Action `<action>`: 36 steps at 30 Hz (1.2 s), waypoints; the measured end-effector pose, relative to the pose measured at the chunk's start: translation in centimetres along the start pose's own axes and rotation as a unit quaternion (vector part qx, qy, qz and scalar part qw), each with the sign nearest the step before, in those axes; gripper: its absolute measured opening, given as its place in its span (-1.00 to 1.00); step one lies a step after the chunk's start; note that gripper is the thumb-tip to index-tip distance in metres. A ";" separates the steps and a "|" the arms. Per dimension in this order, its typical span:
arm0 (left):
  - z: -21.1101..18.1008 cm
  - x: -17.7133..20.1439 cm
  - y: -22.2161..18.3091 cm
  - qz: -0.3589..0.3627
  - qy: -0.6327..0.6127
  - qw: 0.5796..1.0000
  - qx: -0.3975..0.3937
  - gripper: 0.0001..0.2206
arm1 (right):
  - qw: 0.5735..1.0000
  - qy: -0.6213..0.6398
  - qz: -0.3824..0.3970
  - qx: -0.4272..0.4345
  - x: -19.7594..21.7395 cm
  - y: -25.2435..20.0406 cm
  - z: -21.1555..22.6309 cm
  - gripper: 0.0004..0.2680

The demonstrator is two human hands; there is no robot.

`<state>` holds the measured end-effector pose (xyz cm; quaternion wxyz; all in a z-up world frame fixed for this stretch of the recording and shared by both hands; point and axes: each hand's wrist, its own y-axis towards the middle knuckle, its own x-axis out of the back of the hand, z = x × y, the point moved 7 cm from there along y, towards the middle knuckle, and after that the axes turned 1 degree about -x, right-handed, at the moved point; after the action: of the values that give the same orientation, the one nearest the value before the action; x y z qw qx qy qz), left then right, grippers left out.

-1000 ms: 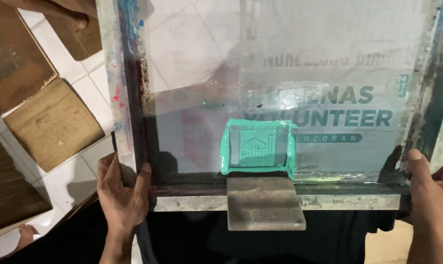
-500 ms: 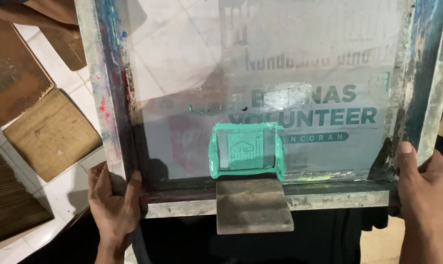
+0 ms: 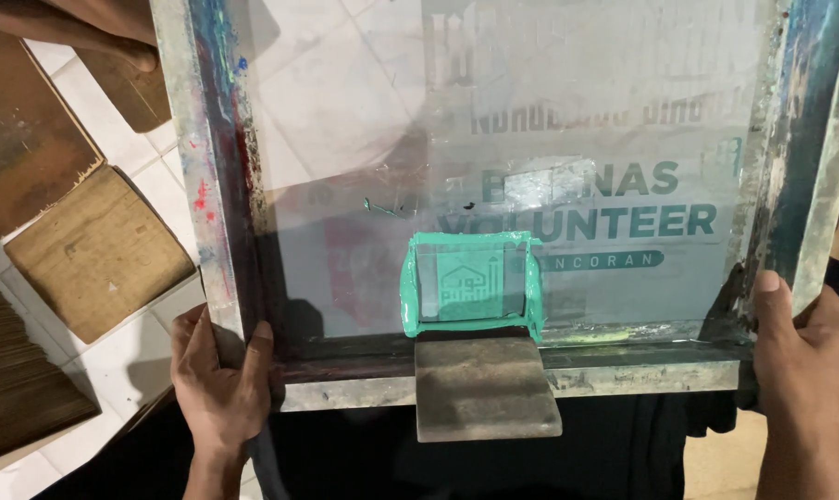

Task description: Screen printing a logo onto black t-shirts using a manual screen and squeegee

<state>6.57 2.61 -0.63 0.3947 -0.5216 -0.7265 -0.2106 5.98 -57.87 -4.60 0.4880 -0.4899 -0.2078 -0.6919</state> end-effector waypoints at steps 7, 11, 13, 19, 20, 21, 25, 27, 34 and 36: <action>0.1 0.0 0.0 -0.005 -0.006 1.000 0.002 -0.73 | 0.999 0.003 -0.003 -0.053 0.2 -0.4 0.9 -0.71; 0.3 0.0 0.0 0.003 0.004 1.000 0.007 -0.81 | 1.000 0.015 -0.008 0.006 0.4 0.1 1.5 -0.71; 0.2 0.0 0.0 0.003 -0.002 1.000 0.011 -0.81 | 1.000 0.020 -0.003 -0.014 0.4 -0.1 2.4 -0.70; -0.1 0.1 0.1 0.009 -0.015 1.000 0.007 -0.81 | 0.999 -0.010 -0.005 -0.031 0.2 0.2 0.3 -0.66; -0.1 0.1 0.1 0.009 -0.015 1.000 0.003 -0.75 | 1.000 -0.018 -0.014 -0.010 0.3 0.3 0.5 -0.68; -0.3 0.1 0.1 0.009 -0.014 1.000 0.005 -0.75 | 1.000 -0.018 -0.012 -0.010 0.4 0.4 0.5 -0.68; -0.4 0.2 0.2 0.005 -0.009 1.000 0.008 -0.80 | 0.997 -0.023 0.025 -0.071 0.1 0.3 1.9 -0.74; -0.3 0.3 0.2 0.003 -0.015 1.000 0.009 -0.74 | 0.995 -0.018 0.036 -0.087 -0.1 0.3 1.8 -0.74; -0.7 0.3 0.4 -0.003 -0.011 1.000 0.002 -0.74 | 0.999 -0.034 -0.001 -0.018 0.0 0.4 1.7 -0.67; -0.6 0.2 0.4 -0.001 -0.014 1.000 0.007 -0.72 | 0.997 -0.033 0.002 -0.064 -0.3 0.8 -0.8 -0.65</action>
<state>7.08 2.43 -0.15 0.3878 -0.5208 -0.7340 -0.1990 6.28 -58.66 -5.39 0.4500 -0.5433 -0.1779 -0.6860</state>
